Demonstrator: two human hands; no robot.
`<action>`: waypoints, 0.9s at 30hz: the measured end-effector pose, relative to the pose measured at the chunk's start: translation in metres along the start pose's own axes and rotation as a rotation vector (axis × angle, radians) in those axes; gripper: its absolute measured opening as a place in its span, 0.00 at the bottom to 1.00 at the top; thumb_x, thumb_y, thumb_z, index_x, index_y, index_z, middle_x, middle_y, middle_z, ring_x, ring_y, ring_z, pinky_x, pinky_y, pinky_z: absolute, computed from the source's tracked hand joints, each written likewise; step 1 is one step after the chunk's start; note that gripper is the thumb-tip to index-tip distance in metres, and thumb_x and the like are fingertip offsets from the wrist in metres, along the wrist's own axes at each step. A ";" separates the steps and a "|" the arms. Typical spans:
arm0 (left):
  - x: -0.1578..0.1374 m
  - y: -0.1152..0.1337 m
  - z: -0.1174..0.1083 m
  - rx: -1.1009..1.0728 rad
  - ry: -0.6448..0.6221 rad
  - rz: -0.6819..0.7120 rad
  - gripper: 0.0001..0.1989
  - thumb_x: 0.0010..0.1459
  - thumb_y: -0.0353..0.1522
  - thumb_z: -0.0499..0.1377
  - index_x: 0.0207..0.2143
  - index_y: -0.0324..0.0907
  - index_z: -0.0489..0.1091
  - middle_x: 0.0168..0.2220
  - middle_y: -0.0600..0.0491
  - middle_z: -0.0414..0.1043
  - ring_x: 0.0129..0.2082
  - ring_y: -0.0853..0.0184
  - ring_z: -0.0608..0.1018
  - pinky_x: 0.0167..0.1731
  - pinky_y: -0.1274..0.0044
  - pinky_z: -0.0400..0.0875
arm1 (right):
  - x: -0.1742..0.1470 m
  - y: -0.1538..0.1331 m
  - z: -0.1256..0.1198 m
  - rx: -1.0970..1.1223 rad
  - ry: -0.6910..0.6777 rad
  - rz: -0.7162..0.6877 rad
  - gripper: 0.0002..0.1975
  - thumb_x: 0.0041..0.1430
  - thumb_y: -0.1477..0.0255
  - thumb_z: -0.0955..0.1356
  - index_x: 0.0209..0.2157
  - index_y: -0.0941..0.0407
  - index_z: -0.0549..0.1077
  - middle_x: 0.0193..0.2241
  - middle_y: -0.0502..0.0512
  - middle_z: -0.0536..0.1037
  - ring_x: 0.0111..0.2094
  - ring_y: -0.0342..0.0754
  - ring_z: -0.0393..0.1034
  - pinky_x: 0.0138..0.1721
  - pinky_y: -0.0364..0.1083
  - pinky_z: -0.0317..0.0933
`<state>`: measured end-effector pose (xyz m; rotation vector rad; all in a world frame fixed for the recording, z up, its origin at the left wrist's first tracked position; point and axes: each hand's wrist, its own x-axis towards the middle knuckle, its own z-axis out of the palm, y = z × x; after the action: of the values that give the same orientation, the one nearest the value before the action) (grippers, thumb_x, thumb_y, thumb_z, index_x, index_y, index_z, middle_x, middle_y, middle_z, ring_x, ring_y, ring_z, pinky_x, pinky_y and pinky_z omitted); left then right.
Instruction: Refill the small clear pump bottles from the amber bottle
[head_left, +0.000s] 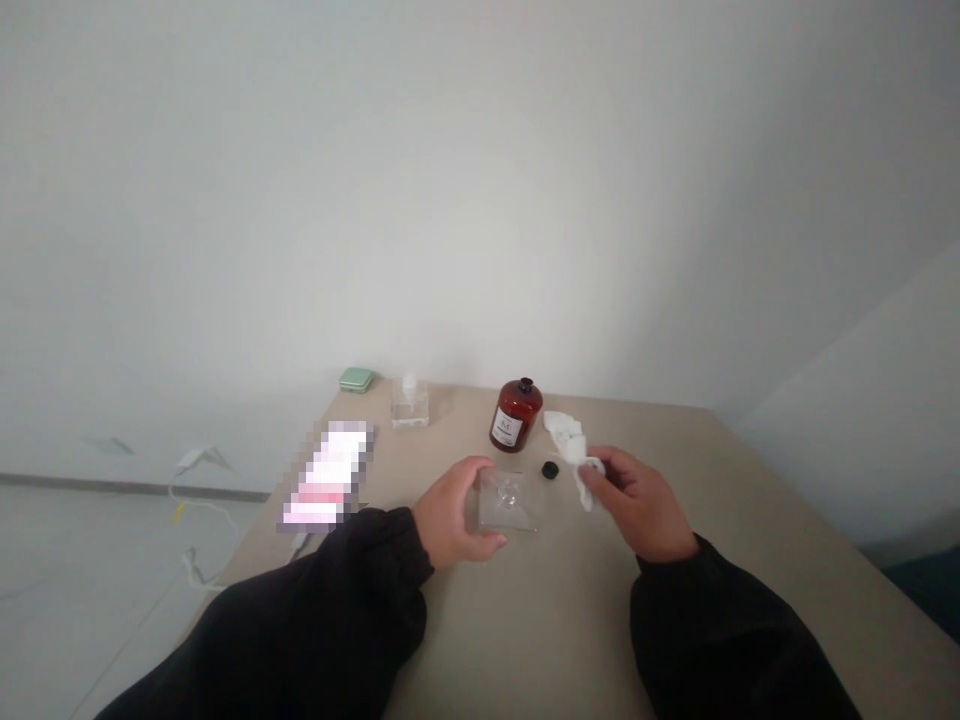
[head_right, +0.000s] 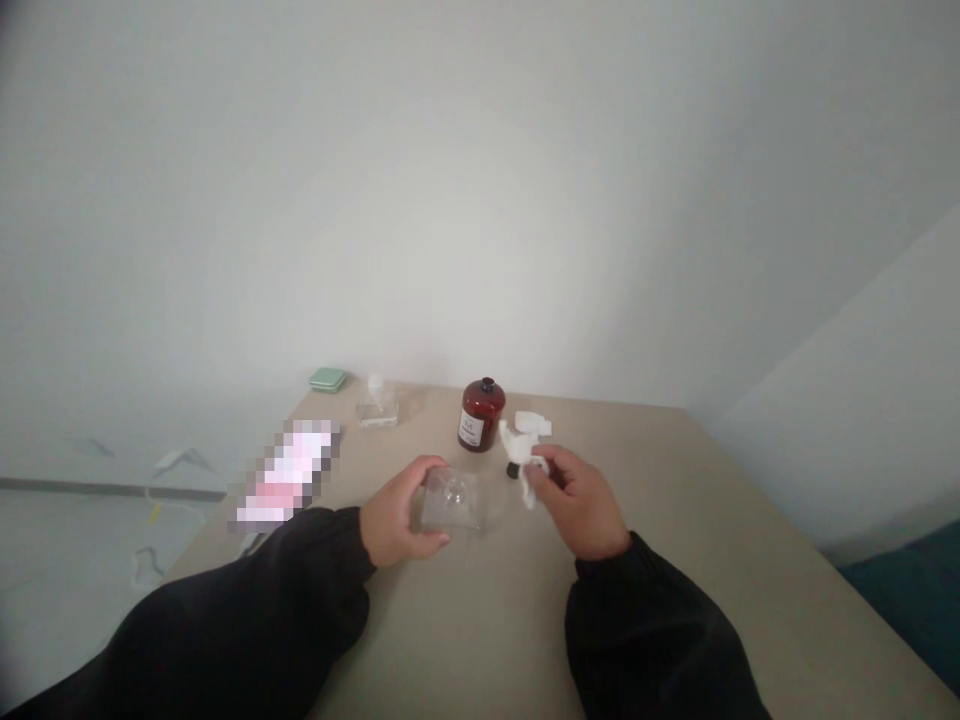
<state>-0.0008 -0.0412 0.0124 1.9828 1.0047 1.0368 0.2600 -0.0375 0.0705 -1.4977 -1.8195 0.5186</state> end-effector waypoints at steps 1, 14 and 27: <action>0.000 0.000 0.000 -0.001 -0.003 0.001 0.34 0.38 0.32 0.66 0.50 0.40 0.59 0.45 0.47 0.67 0.43 0.57 0.71 0.47 0.64 0.67 | -0.003 -0.012 0.007 0.044 -0.051 -0.024 0.16 0.57 0.58 0.64 0.38 0.54 0.74 0.23 0.49 0.73 0.23 0.46 0.65 0.25 0.44 0.60; 0.001 0.001 -0.001 0.017 -0.022 0.012 0.33 0.38 0.33 0.65 0.48 0.40 0.59 0.42 0.48 0.66 0.40 0.59 0.70 0.44 0.66 0.67 | 0.084 -0.060 -0.013 -0.277 0.081 -0.183 0.11 0.58 0.64 0.64 0.37 0.55 0.72 0.21 0.47 0.70 0.22 0.43 0.61 0.25 0.42 0.53; 0.002 -0.004 0.000 -0.012 -0.034 0.010 0.34 0.35 0.31 0.67 0.47 0.40 0.60 0.41 0.50 0.66 0.39 0.60 0.70 0.42 0.68 0.66 | 0.158 -0.070 0.008 -0.680 -0.388 -0.433 0.13 0.56 0.75 0.63 0.40 0.57 0.76 0.39 0.59 0.78 0.40 0.51 0.70 0.43 0.46 0.59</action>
<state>-0.0017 -0.0379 0.0101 1.9914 0.9689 1.0086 0.1951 0.0982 0.1566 -1.3933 -2.7250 -0.0505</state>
